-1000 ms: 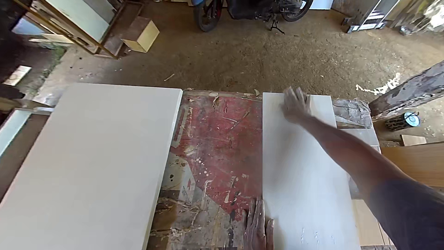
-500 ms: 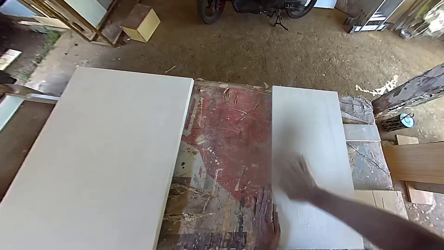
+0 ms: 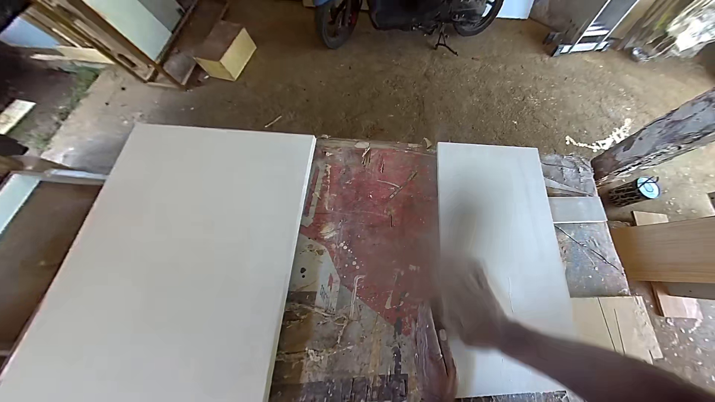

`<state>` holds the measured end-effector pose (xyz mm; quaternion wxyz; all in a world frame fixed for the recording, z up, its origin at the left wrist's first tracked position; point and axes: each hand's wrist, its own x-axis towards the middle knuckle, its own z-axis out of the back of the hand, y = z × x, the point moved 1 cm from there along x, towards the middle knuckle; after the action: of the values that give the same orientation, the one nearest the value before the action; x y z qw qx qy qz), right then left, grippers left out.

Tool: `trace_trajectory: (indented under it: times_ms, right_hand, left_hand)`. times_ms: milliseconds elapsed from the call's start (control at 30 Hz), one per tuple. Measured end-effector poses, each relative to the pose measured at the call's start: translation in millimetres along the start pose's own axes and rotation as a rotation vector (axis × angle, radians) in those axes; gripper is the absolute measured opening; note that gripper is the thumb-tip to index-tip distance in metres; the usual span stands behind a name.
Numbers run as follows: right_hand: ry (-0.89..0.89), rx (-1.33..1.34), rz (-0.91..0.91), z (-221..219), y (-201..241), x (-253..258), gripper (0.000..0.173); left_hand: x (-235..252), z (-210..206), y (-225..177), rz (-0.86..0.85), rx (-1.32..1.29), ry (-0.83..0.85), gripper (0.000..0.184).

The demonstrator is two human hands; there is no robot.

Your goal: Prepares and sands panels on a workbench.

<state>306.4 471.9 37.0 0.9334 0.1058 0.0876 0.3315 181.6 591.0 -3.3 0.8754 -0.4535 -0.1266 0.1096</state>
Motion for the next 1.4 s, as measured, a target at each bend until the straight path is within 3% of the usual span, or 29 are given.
trace_trajectory:
  times_ms: [33,100,300,400,500,600,667,733,800,867,1033,1100,1167,1300,1333,1400]
  right_hand:
    - [0.083,0.007,0.045,-0.9,11.1,-26.6,0.071]
    - [0.056,-0.008,0.083,-1.9,0.9,-22.5,0.073]
    - [-0.135,-0.065,-0.394,55.4,-148.4,205.7,0.076]
    - [-0.108,-0.018,-0.604,77.7,-188.6,264.0,0.081]
    - [-0.169,-0.01,-0.524,65.4,-168.4,220.6,0.08]
    - [-0.16,0.074,-0.414,41.0,-92.9,106.6,0.077]
    - [-0.036,0.218,-0.415,18.1,-29.7,22.8,0.076]
    - [0.002,0.253,-0.456,-1.3,28.9,-48.2,0.071]
    - [-0.093,0.193,-0.579,-14.7,58.5,-86.2,0.067]
    - [-0.178,0.112,-0.778,-10.0,41.0,-90.2,0.07]
    - [-0.313,-0.018,-1.257,14.2,-103.5,-30.5,0.082]
    - [-0.328,0.035,-1.377,27.5,-125.5,-20.1,0.083]
    - [-0.363,-0.007,-1.368,16.9,-86.7,-24.5,0.08]
    - [-0.284,0.016,-1.32,-23.7,58.6,-44.9,0.077]
    - [-0.241,0.056,-1.317,-25.6,67.6,-49.2,0.076]
    - [-0.233,0.078,-1.309,-17.5,36.4,-49.6,0.077]
  left_hand:
    - [-0.2,0.5,0.0,0.002,0.011,0.005,0.063]
    - [1.1,2.3,-1.4,0.003,0.052,0.03,0.062]
    - [3.1,1.2,-9.2,-0.126,0.306,0.089,0.051]
    - [11.3,7.4,-22.9,-0.221,0.543,0.204,0.05]
    - [51.5,6.2,-31.0,-0.331,0.532,0.294,0.051]
    - [146.2,-6.6,-51.9,-0.442,0.357,0.254,0.054]
    - [205.0,-26.7,-67.0,-0.502,0.302,0.272,0.054]
    - [236.9,-56.2,-71.8,-0.605,0.37,0.436,0.058]
    - [241.7,-84.8,-65.3,-0.74,0.49,0.609,0.062]
    - [233.9,-95.8,-60.9,-0.829,0.576,0.673,0.064]
    - [235.8,-94.7,-61.9,-0.873,0.634,0.696,0.071]
    - [235.2,-95.4,-63.7,-0.861,0.643,0.698,0.072]
    - [234.2,-93.1,-59.5,-0.863,0.629,0.694,0.073]
    - [234.0,-93.8,-57.9,-0.869,0.586,0.699,0.074]
    - [232.9,-92.4,-57.0,-0.866,0.585,0.704,0.074]
    - [235.4,-91.3,-58.0,-0.881,0.59,0.7,0.073]
